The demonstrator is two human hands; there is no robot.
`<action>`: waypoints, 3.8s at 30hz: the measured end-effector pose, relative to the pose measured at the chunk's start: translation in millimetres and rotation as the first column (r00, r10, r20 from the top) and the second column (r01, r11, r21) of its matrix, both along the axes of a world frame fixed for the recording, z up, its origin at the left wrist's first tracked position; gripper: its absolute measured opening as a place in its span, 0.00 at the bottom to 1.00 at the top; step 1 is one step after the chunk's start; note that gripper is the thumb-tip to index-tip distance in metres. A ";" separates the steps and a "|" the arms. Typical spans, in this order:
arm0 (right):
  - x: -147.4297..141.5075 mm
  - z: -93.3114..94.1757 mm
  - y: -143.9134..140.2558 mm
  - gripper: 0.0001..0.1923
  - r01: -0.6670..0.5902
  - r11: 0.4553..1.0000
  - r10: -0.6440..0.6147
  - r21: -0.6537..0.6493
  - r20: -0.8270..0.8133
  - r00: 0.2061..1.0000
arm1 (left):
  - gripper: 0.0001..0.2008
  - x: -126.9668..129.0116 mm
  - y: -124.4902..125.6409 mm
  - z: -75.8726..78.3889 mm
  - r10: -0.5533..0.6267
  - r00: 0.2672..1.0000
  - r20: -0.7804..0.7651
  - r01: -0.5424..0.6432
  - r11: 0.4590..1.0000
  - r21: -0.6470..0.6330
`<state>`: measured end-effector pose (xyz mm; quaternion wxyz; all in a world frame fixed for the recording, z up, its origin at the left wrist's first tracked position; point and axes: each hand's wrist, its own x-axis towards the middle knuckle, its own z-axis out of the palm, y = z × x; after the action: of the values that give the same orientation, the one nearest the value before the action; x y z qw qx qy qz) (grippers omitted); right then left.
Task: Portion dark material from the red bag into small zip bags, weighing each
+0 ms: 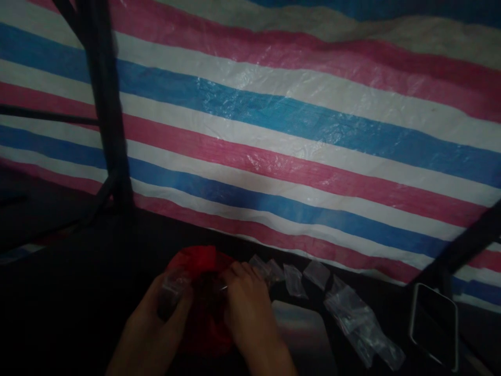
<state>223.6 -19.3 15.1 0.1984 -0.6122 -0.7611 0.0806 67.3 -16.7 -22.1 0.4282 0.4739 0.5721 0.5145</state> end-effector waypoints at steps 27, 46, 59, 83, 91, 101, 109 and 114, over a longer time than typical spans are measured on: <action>12.6 -8.7 -5.1 0.15 -0.127 0.990 0.017 -0.062 -0.840 0.542 | 0.22 4.0 9.7 -25.2 -0.207 0.975 0.081 0.196 0.973 0.125; 3.1 13.4 -16.5 0.24 0.107 0.960 0.015 0.261 -0.425 0.905 | 0.21 19.5 7.8 -8.2 -0.224 0.969 0.104 0.204 0.964 0.173; -17.2 -18.3 7.8 0.24 0.123 0.992 -0.126 -0.037 -0.131 0.983 | 0.15 -10.3 20.1 -16.5 0.026 1.000 -0.004 -0.025 0.998 0.064; -7.3 -36.5 16.9 0.17 -0.108 0.971 -0.080 -0.215 -0.711 0.699 | 0.19 -12.9 35.3 -23.0 0.052 0.911 0.410 -0.056 0.998 -0.003; 7.6 -42.7 5.1 0.14 -0.145 0.976 -0.075 -0.163 -0.876 0.477 | 0.16 -5.1 27.7 -7.4 -0.181 0.889 0.421 0.121 0.979 0.167; 5.6 1.5 -9.2 0.13 -0.041 0.999 0.002 -0.023 -0.847 0.531 | 0.18 6.2 16.0 -15.4 -0.243 0.964 0.111 0.211 0.947 0.242; -2.0 17.3 -23.6 0.25 -0.095 0.965 0.161 0.245 -0.268 0.950 | 0.25 12.5 16.0 -32.8 -0.304 0.948 -0.092 0.318 0.915 0.247; -3.7 13.9 -18.9 0.24 -0.034 0.952 0.132 0.304 -0.307 0.942 | 0.26 12.0 12.7 -22.3 -0.322 0.945 -0.053 0.326 0.922 0.209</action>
<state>219.8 -38.2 29.0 0.4060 -0.5212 -0.7470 0.0741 79.3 -4.0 -44.4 0.4487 0.6099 0.4304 0.4914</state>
